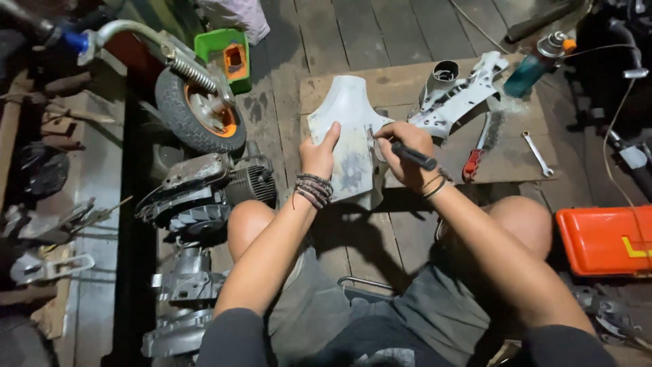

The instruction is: Using a hand file to smooth the edges and surfaces of a white plastic motorcycle component.

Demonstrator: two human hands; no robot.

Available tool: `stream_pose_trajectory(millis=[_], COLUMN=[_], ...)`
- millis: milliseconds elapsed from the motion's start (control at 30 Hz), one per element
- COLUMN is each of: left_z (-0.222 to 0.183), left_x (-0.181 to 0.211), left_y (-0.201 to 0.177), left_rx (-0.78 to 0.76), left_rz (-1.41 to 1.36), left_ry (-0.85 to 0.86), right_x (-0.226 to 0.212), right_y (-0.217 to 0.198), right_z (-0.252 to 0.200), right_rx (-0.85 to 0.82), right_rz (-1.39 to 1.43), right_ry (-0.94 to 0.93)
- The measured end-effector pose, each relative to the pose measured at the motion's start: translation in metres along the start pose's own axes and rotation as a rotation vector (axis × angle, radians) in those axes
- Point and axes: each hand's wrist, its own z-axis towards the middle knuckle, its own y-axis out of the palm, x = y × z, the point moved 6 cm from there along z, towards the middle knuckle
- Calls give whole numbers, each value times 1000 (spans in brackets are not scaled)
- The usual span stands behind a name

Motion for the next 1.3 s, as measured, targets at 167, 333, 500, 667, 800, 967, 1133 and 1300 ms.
stream_pose_trajectory(millis=[167,333,500,667,800,967,1133,1300], left_z=[-13,-36,-56,-85,-101,-93,-72,-41], left_x=[-15,-39,-60,-73,-62,-69,-48,-16], left_y=[-11,-7,6,6,0,1,4,15], left_rx=[-37,-94,-137,-130,-111,-85,-58,-54], left_rz=[151,242,180,134,55,25,-49,-81], left_ry=[7,26,-4,3,-3,48,44,-24], right_x=[21,23,47,27,4,0,-1,17], right_y=[12,7,-7,-17,-24,-34,-41,-50], right_z=[-36,-84,-120,-142,-139,-132,-94,-38], right_rx=[-17,30,129,132,128,117,109,62], right_rz=[311,420,381,366,282,237,300,291], right_ry=[376,510,475,429,336,288,287,300])
